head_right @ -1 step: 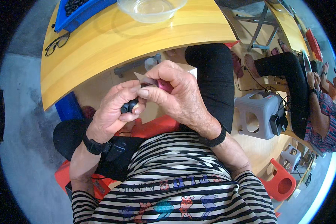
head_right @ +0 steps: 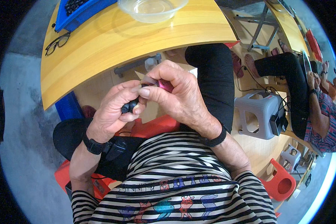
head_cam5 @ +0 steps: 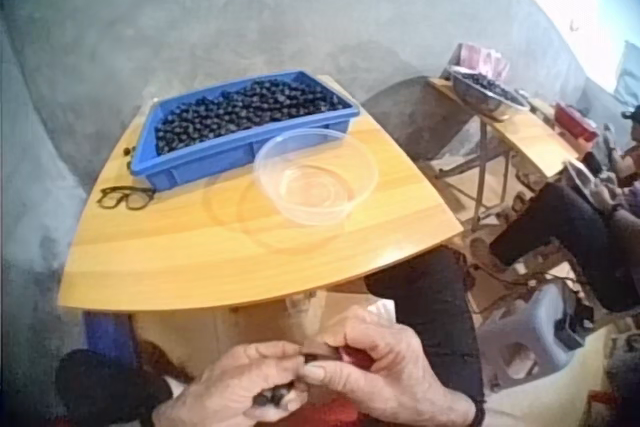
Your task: Trimming excess material from small black rubber spheres using a small blade.
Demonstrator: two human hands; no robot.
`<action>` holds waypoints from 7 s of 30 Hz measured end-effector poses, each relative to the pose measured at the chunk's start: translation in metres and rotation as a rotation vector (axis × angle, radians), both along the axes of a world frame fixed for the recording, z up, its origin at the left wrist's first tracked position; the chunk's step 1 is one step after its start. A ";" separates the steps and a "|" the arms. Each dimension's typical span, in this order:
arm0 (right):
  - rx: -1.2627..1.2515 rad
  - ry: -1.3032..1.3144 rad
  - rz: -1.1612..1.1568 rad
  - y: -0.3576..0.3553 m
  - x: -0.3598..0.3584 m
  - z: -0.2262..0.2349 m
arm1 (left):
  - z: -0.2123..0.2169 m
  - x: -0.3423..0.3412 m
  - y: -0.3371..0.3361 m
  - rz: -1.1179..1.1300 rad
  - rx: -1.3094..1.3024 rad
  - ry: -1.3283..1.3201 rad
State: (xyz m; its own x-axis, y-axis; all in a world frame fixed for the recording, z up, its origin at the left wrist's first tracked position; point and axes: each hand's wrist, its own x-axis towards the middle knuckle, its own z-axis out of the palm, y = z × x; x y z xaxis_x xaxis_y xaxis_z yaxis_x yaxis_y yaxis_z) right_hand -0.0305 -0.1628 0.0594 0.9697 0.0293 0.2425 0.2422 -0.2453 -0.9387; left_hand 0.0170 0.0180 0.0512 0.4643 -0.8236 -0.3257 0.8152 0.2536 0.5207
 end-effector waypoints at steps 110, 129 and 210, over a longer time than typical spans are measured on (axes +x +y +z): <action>-0.430 -0.178 -0.168 0.000 0.015 0.020 | -0.003 0.013 -0.022 0.204 -0.069 0.194; -0.239 -0.096 -0.043 -0.019 0.014 0.019 | 0.002 0.018 -0.022 0.012 -0.048 0.082; -0.480 -0.265 -0.133 -0.023 -0.015 0.011 | 0.004 0.016 -0.022 -0.077 -0.019 -0.004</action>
